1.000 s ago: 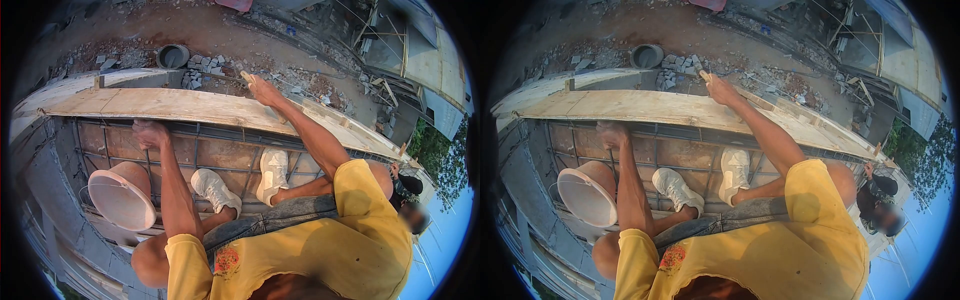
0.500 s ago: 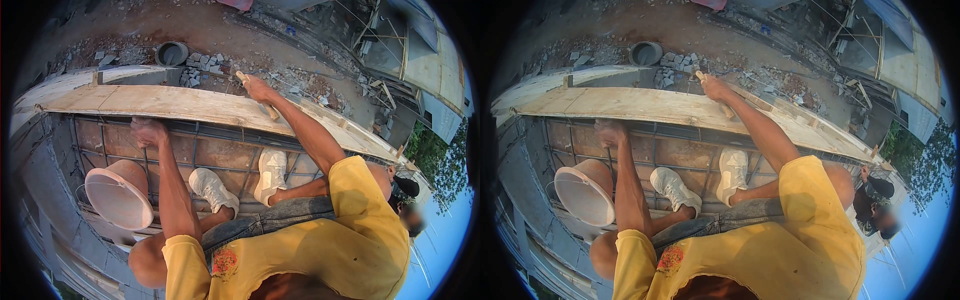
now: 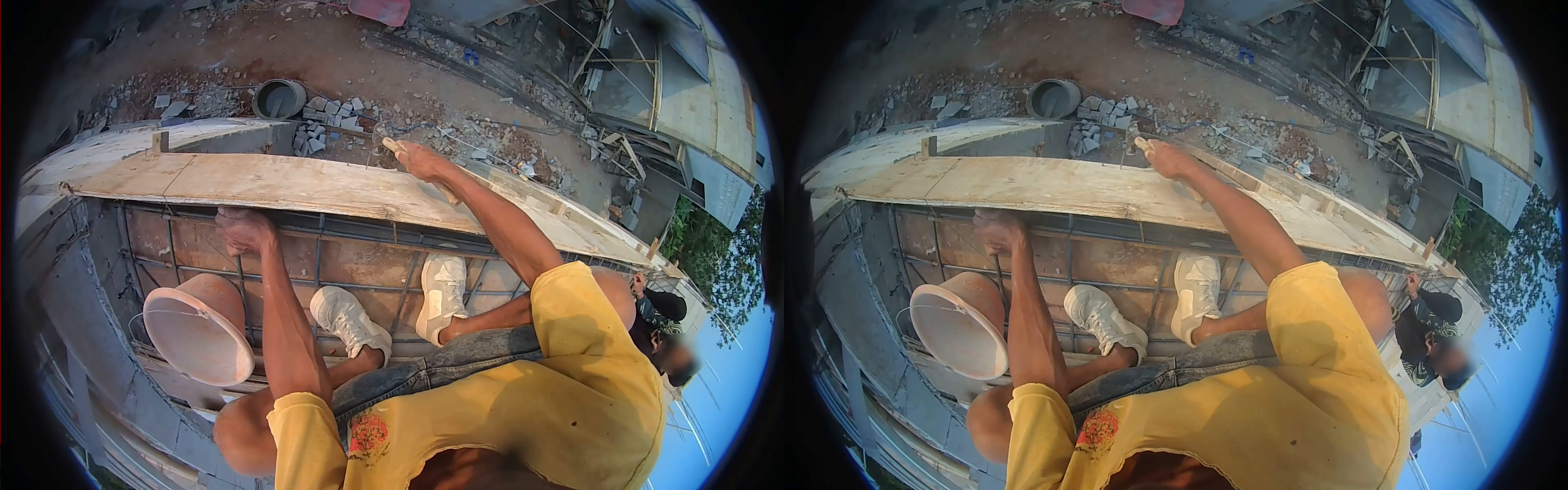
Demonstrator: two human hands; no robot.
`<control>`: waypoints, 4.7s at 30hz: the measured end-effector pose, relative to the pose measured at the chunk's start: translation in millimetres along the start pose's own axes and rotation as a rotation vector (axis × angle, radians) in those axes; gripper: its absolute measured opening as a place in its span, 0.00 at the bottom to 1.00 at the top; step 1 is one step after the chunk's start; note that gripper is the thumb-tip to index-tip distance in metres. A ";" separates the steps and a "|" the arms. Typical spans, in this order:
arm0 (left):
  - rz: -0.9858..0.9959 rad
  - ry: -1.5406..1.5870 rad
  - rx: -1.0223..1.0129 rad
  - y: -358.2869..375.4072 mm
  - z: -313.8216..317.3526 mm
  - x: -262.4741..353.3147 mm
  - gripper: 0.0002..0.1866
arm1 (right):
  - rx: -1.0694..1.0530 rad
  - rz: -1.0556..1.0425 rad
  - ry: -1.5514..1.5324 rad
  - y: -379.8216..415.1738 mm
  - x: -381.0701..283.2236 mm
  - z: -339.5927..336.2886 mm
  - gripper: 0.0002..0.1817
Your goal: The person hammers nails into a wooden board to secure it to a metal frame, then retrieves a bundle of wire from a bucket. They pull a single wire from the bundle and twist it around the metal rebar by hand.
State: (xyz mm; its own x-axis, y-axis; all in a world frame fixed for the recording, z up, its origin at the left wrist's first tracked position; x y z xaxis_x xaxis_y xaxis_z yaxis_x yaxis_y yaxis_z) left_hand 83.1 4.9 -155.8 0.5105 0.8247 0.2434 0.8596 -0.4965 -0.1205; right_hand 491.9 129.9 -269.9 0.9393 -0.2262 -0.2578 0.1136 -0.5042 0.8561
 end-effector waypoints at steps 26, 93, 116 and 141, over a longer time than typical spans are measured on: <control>0.083 0.064 0.020 -3.1 6.8 -5.5 0.26 | 0.019 0.022 -0.066 -8.8 10.1 -3.3 0.29; 0.135 0.313 -0.185 0.8 -6.3 0.6 0.21 | 0.057 0.257 -0.973 77.3 75.0 -80.5 0.27; 0.007 0.037 -0.132 -2.4 -3.3 -3.8 0.26 | -0.041 0.120 -0.174 51.7 12.1 11.4 0.30; 0.056 0.225 -0.119 -7.4 10.0 -5.5 0.25 | -0.171 0.156 -0.160 52.5 4.1 -11.4 0.31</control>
State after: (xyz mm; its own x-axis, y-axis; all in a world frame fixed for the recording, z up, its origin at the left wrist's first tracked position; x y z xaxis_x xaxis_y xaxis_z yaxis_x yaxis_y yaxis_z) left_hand 74.2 6.7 -165.8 0.5282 0.7207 0.4489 0.8149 -0.5789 -0.0294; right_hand 505.4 112.1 -220.9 0.8884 -0.4252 -0.1730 0.0375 -0.3084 0.9505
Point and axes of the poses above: each hand's wrist, its own y-axis away from the middle knuckle, its own z-axis out of the palm, x = y × z, the point moved 10 cm from there along -y, towards the middle knuckle, and after that the axes turned 11 degrees about z, right-handed, at the moved point
